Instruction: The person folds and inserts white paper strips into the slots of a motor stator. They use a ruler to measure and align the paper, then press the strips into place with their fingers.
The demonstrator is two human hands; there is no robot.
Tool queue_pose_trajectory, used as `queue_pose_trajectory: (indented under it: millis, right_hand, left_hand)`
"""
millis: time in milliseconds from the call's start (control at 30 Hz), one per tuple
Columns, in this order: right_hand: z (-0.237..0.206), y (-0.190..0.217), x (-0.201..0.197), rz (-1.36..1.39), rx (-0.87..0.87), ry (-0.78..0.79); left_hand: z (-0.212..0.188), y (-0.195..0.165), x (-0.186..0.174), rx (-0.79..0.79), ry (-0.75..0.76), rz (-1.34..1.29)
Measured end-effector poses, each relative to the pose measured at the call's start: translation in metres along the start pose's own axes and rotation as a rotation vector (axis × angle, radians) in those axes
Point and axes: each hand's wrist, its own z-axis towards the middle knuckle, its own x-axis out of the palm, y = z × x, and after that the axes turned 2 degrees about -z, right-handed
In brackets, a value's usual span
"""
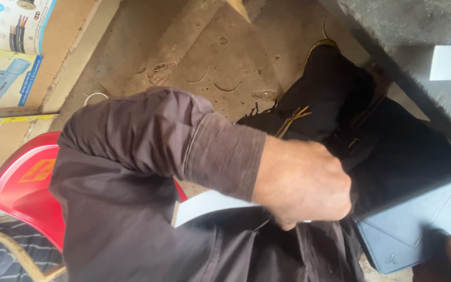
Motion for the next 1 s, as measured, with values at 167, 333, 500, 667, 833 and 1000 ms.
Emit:
queue_pose_trajectory:
  millis: [167,333,500,667,833,1000]
  right_hand:
    - [-0.002,-0.008,-0.016,-0.003,0.001,0.015]
    - [-0.011,-0.004,-0.015,-0.002,-0.004,0.041]
    - [-0.027,-0.002,-0.013,0.004,-0.008,0.043]
    - [-0.034,-0.010,-0.034,0.018,-0.009,0.058]
    - [-0.041,-0.007,-0.043,0.021,0.001,0.055]
    - [-0.048,-0.003,-0.044,0.023,0.002,0.061]
  left_hand:
    - [0.015,-0.012,0.037,0.039,0.094,0.064]
    - [0.033,-0.003,0.043,-0.019,0.247,-0.011]
    - [0.015,-0.033,0.055,0.028,0.141,0.078]
    - [0.041,-0.023,0.055,0.051,0.386,-0.066]
    - [0.047,-0.027,0.052,0.039,0.402,-0.133]
    - [0.045,-0.037,0.048,0.006,0.401,-0.151]
